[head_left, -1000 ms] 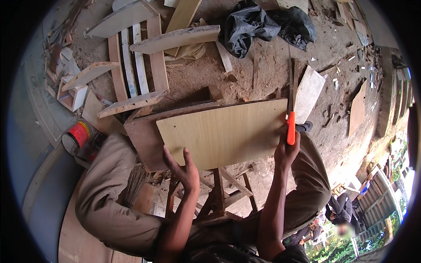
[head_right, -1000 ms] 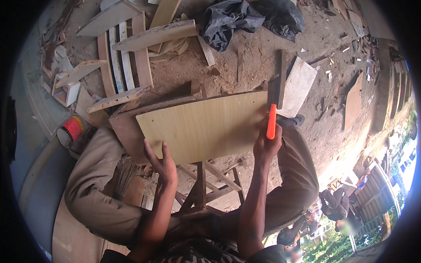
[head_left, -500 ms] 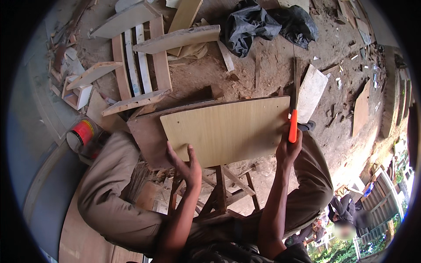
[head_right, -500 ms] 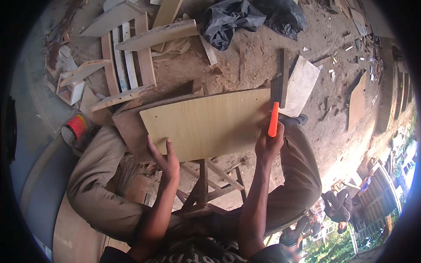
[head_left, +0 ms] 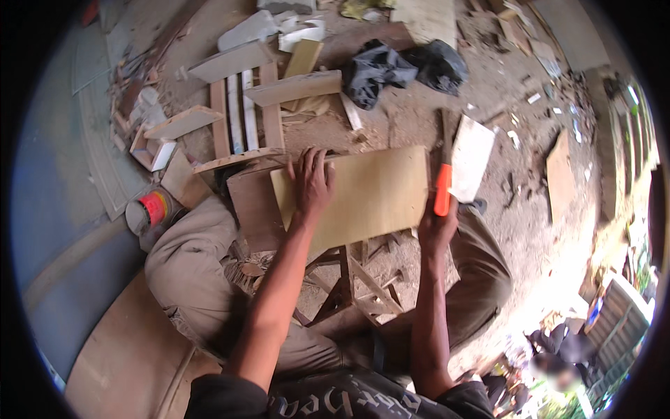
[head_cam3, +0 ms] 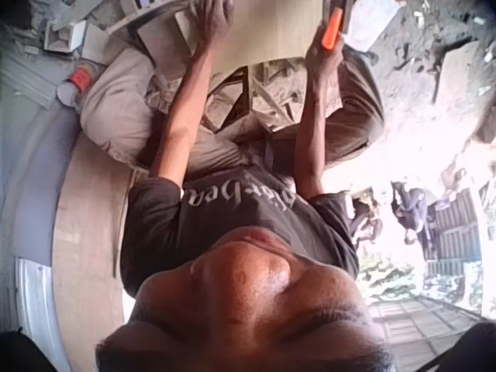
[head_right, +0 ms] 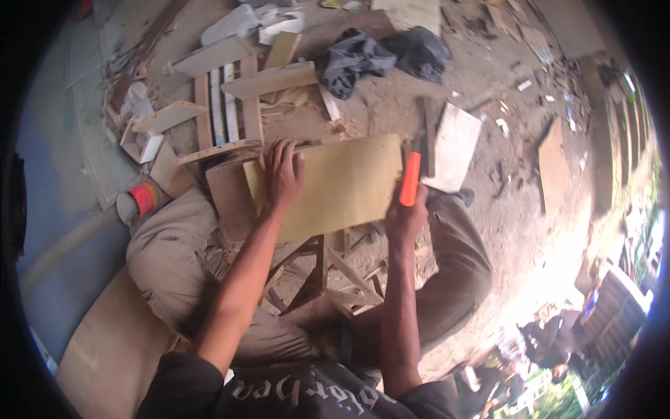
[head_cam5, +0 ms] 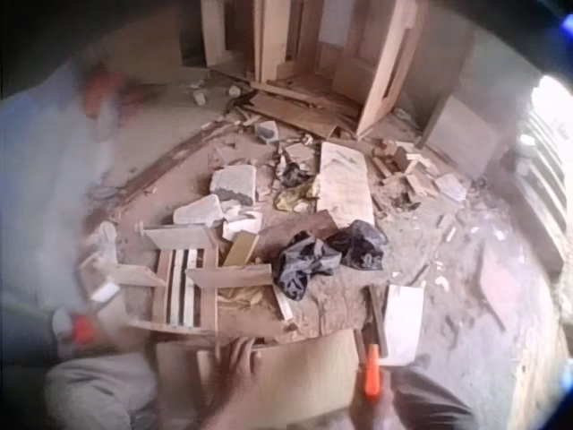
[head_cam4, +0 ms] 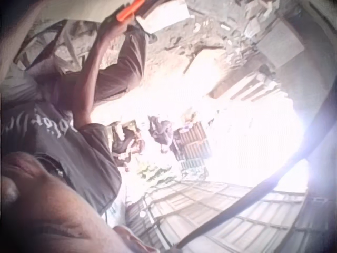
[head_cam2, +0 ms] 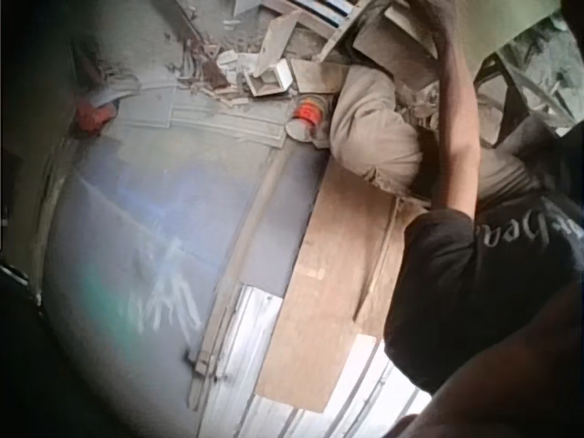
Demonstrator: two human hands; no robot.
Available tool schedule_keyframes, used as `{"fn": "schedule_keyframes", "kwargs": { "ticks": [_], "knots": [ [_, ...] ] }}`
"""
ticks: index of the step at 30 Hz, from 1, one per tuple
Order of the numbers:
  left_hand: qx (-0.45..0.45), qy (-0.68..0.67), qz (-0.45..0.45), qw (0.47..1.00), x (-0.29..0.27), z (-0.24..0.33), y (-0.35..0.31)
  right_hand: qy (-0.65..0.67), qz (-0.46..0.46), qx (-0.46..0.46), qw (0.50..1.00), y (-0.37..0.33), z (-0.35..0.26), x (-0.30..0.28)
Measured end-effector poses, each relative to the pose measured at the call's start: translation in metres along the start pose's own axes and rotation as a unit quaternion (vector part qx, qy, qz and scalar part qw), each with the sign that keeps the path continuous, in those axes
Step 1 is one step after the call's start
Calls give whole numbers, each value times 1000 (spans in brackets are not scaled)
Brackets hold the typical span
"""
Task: The person sits on the ground and assembles several small wooden pieces into a box-like structure. They use a hand saw to cut a piece of wood, then fit the cut piece into the frame and add additional panels to form a small wooden box.
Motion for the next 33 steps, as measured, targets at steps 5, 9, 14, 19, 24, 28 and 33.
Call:
{"fn": "schedule_keyframes", "kwargs": {
  "ticks": [5,9,14,19,24,28,33],
  "knots": [
    [16,95,-39,995,7,5,4,110,-133,15,985,-63,-21,-32],
    [27,80,-4,996,15,-2,16,98,-189,83,974,-102,-64,-52],
    [-4,73,-29,997,12,-10,11,91,-223,117,964,-116,-80,-32],
    [-6,75,-28,997,12,-9,12,99,-243,175,949,-114,-76,-16],
    [-11,48,-48,998,10,-9,21,39,-285,222,932,-101,-83,-20],
    [-16,73,-58,995,15,-13,22,7,-290,168,942,-85,-109,-14],
    [8,83,-29,996,14,-10,19,92,-315,117,937,-90,-108,-18]
  ]
}}
Point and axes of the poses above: each hand's wrist, its own y-axis towards the middle knuckle, its own x-axis out of the palm, z = x × y, the point moved 2 cm from there along y, towards the middle knuckle, and after that the axes turned 4 degrees about y, right-handed, at the moved point
